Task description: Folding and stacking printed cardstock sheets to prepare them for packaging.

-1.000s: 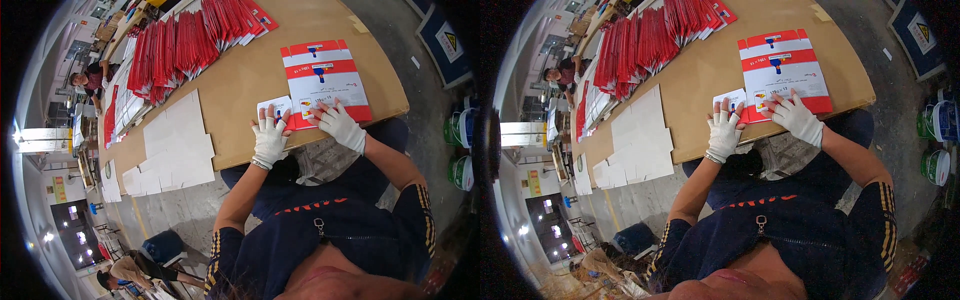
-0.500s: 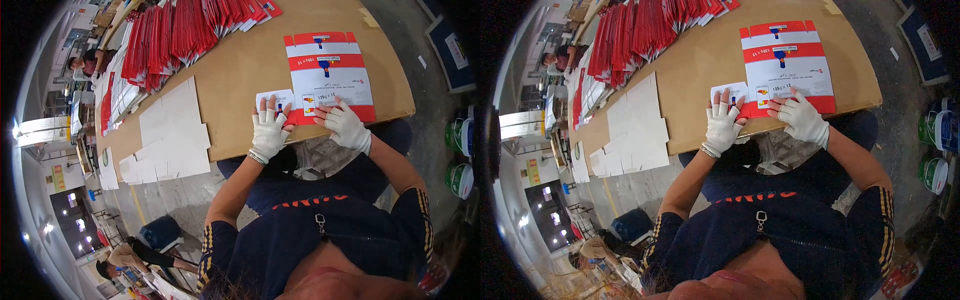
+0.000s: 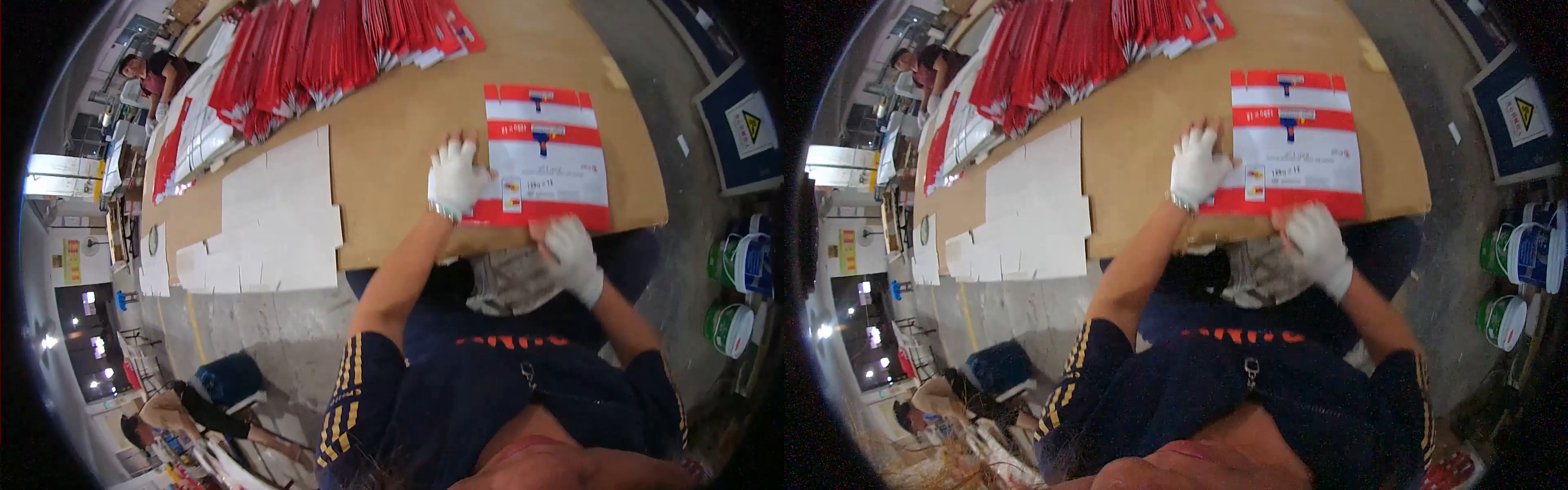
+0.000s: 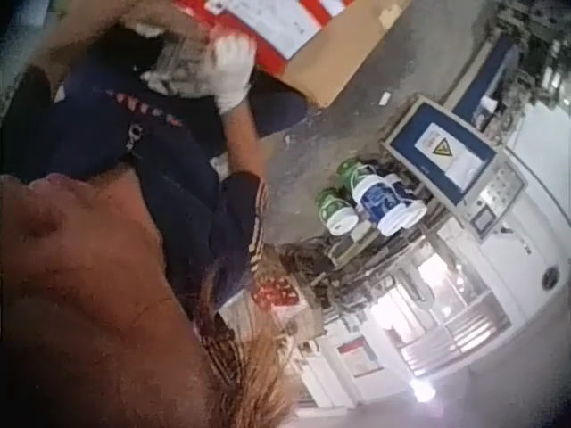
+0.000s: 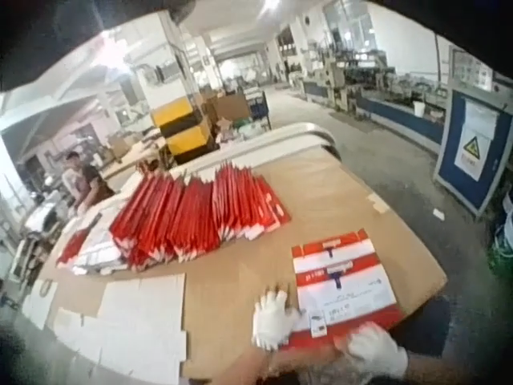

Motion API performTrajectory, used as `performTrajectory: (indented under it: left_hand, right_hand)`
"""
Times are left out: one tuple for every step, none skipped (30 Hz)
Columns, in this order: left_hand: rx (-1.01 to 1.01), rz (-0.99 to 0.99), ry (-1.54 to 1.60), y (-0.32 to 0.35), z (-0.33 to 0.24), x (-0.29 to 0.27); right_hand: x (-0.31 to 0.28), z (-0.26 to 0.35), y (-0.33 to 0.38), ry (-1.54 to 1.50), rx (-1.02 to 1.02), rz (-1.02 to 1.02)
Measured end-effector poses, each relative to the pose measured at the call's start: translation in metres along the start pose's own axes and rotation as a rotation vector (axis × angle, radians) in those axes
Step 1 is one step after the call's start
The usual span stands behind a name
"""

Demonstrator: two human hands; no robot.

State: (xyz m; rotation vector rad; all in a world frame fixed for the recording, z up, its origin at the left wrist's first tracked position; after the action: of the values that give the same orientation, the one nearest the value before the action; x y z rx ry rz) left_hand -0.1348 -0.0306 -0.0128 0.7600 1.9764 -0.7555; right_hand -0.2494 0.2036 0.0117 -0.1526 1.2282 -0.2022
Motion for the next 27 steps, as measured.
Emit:
performTrajectory:
  left_hand:
    - [-0.053,-0.012,0.085,0.008,-0.009,-0.001]
    - [-0.105,-0.018,0.168,0.023,-0.02,-0.005]
    - [-0.208,0.104,0.345,0.034,-0.031,-0.005]
    - [-0.315,0.238,0.524,0.049,-0.043,-0.003]
    - [-0.251,0.236,0.684,0.065,-0.068,0.003]
    - [-0.194,0.234,0.86,0.082,-0.087,0.005]
    - [-0.107,0.261,0.906,0.094,-0.098,0.0]
    - [-0.025,0.284,0.936,0.102,-0.104,-0.005]
    - [-0.013,0.261,0.807,0.107,-0.087,-0.02]
    - [0.039,0.255,0.723,0.105,-0.074,-0.033]
    - [0.168,0.076,0.545,0.101,-0.056,-0.043]
    - [0.116,0.03,0.317,0.107,-0.032,-0.056]
    - [0.11,0.007,0.137,0.111,-0.003,-0.063]
    - [-0.034,-0.001,0.034,0.127,0.026,-0.077]
    - [-0.095,0.059,-0.146,0.135,0.044,-0.096]
    - [-0.159,0.143,-0.28,0.145,0.058,-0.11]
    - [-0.269,0.235,-0.343,0.159,0.071,-0.12]
    - [-0.394,0.275,-0.36,0.177,0.081,-0.127]
    - [-0.446,0.368,-0.4,0.181,0.081,-0.138]
    - [-0.469,0.466,-0.423,0.177,0.079,-0.139]
    - [-0.508,0.453,-0.461,0.186,0.079,-0.141]
    - [-0.522,0.433,-0.522,0.196,0.08,-0.141]
    - [-0.466,0.415,-0.547,0.192,0.088,-0.132]
    - [-0.455,0.411,-0.557,0.194,0.099,-0.127]
    - [-0.435,0.3,-0.457,0.203,0.106,-0.131]
    - [-0.366,0.188,-0.328,0.199,0.115,-0.128]
    - [-0.368,0.104,-0.315,0.203,0.115,-0.131]
  right_hand:
    - [-0.003,0.01,0.015,-0.141,0.183,0.063]
    - [-0.004,0.022,0.029,-0.291,0.364,0.123]
    - [0.004,0.031,0.045,-0.67,0.605,0.084]
    - [0.013,0.037,0.055,-1.059,0.839,0.048]
    - [0.01,0.039,0.058,-1.063,0.834,0.022]
    - [0.005,0.04,0.057,-1.246,1.02,-0.111]
    - [0.002,0.037,0.054,-1.428,1.2,-0.253]
    - [0.019,0.007,0.057,-1.247,0.998,-0.392]
    - [-0.014,0.004,0.024,-1.211,0.999,-0.265]
    - [-0.03,-0.03,0.022,-0.994,1.052,-0.273]
    - [-0.049,-0.076,0.024,-0.809,0.977,-0.331]
    - [-0.081,-0.101,0.002,-0.576,0.908,-0.209]
    - [-0.086,-0.157,0.004,-0.567,0.842,-0.252]
    - [-0.111,-0.175,-0.03,-0.573,0.856,-0.077]
    - [-0.12,-0.208,-0.05,-0.621,0.825,-0.071]
    - [-0.124,-0.256,-0.066,-0.451,0.733,-0.059]
    - [-0.128,-0.292,-0.094,-0.462,0.7,-0.011]
    - [-0.122,-0.3,-0.138,-0.49,0.646,-0.023]
    - [-0.115,-0.314,-0.179,-0.396,0.643,0.007]
    - [-0.096,-0.354,-0.202,-0.545,0.581,-0.058]
    - [-0.071,-0.337,-0.261,-0.385,0.635,0.024]
    - [-0.041,-0.299,-0.312,-0.57,0.621,-0.001]
    - [-0.023,-0.315,-0.34,-0.515,0.597,-0.007]
    - [0.005,-0.312,-0.367,-0.685,0.543,-0.064]
    - [0.035,-0.286,-0.398,-0.734,0.498,-0.108]
    - [0.042,-0.302,-0.413,-0.479,0.553,-0.075]
    - [0.058,-0.297,-0.421,-0.493,0.487,-0.201]
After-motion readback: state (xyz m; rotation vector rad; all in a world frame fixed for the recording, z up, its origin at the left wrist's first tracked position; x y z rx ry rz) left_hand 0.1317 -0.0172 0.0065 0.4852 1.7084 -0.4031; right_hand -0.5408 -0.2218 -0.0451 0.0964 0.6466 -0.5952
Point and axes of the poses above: each hand's wrist, its own y-axis away from the middle knuckle, its own x-axis out of the palm, z = x × y, the point moved 1 cm from there along -y, towards the middle knuckle, and after that the axes turned 4 degrees about x, right-handed, at the moved point
